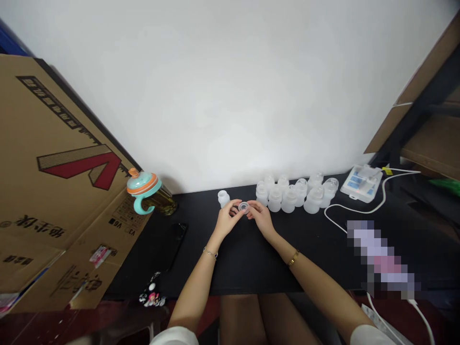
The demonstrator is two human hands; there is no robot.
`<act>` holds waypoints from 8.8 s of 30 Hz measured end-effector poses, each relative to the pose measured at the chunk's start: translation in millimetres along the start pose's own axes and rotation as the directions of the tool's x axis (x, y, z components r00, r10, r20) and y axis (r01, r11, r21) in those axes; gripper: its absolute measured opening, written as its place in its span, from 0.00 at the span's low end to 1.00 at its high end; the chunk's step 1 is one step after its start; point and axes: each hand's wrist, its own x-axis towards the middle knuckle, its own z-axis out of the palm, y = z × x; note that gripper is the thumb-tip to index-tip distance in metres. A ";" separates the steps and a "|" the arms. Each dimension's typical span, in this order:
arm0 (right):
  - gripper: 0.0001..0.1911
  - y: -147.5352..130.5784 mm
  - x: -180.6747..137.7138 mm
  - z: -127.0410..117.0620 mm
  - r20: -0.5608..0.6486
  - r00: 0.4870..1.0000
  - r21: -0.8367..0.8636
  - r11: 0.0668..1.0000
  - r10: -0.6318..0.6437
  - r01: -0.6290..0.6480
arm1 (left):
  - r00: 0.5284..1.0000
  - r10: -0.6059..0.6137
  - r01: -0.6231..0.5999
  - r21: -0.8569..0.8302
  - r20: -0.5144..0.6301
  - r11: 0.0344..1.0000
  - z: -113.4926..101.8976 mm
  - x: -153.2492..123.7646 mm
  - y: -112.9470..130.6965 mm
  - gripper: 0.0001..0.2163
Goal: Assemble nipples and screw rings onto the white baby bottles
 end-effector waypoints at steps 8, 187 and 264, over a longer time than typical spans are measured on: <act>0.19 7.5 1.8 -2.0 0.006 1.000 -0.134 0.991 -0.019 0.020 | 0.995 -0.097 0.097 -0.032 -0.014 0.995 -1.9 2.3 -6.6 0.15; 0.16 21.5 -5.7 0.1 0.164 0.982 -0.436 0.887 -0.088 0.152 | 0.999 -0.041 0.040 0.049 0.026 0.998 9.2 1.9 -16.4 0.10; 0.14 1.1 -14.9 3.2 0.131 0.975 -0.404 0.888 -0.182 0.220 | 0.997 0.016 0.001 0.230 -0.070 0.973 13.5 -9.9 8.8 0.11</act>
